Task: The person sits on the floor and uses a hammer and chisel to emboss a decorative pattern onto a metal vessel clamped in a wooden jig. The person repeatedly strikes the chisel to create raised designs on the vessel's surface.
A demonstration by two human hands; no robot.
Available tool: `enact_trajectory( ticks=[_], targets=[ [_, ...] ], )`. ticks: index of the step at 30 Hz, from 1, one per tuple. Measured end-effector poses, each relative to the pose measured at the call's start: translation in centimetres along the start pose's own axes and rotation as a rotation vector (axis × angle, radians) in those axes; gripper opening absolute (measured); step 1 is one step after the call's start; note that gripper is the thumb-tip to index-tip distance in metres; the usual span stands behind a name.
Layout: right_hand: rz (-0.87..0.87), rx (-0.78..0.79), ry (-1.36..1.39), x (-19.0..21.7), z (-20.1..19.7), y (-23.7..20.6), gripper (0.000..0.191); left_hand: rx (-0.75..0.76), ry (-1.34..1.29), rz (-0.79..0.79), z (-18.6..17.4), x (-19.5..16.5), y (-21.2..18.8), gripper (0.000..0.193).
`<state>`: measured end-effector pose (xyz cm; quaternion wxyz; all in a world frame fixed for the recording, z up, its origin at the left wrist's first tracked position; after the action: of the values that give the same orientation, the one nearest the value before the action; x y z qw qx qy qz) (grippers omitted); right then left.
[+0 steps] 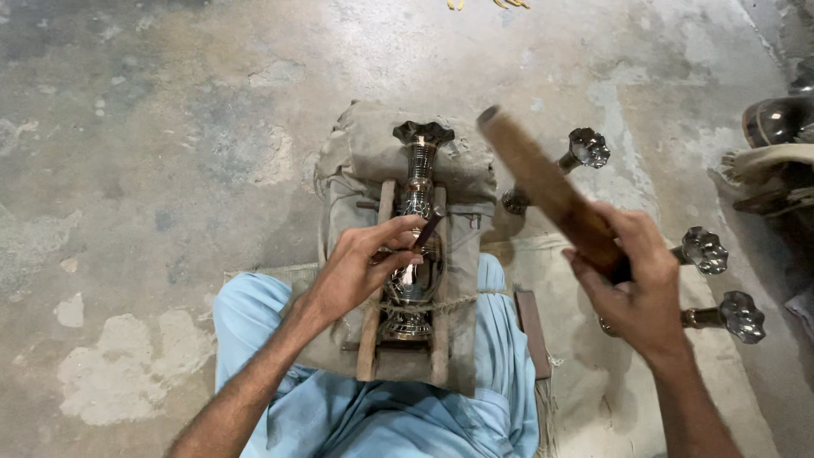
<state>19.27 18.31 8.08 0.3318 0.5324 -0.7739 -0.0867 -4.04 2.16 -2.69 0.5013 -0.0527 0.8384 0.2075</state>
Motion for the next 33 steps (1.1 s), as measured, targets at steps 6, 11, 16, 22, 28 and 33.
enact_trajectory(
  ticks=[6,11,16,22,28,33],
  targets=[
    [-0.031,0.296,-0.544,1.5,-0.4,2.1,0.065,-0.067,-0.034,0.043,-0.2,-0.2,-0.9,0.049],
    [-0.008,0.372,-0.361,1.1,0.1,4.4,0.074,-0.156,-0.061,-0.086,-0.2,0.4,-1.5,0.050],
    [-0.071,0.352,-0.505,1.6,0.8,6.3,0.067,-0.244,-0.062,-0.118,0.2,0.8,-2.0,0.050],
    [-0.217,0.478,-0.662,3.9,1.6,7.6,0.066,-0.325,-0.121,-0.109,0.7,1.4,-3.1,0.043],
    [-0.088,0.620,-0.673,4.9,2.5,9.3,0.068,-0.488,-0.104,-0.229,1.1,2.4,-3.8,0.051],
    [-0.091,0.526,-0.522,7.0,2.9,10.6,0.075,-0.561,-0.236,-0.241,1.2,2.3,-4.5,0.050]
  ],
)
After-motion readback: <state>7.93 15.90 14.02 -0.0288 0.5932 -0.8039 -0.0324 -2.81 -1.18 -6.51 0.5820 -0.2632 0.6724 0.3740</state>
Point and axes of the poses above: each hand's wrist, its own y-axis towards the middle knuckle, its own z-axis out of the palm, x = y × z, the point moved 7 cm from there along y, towards the middle knuckle, and after that the axes turned 7 degrees about y, right-handed, at the moved point
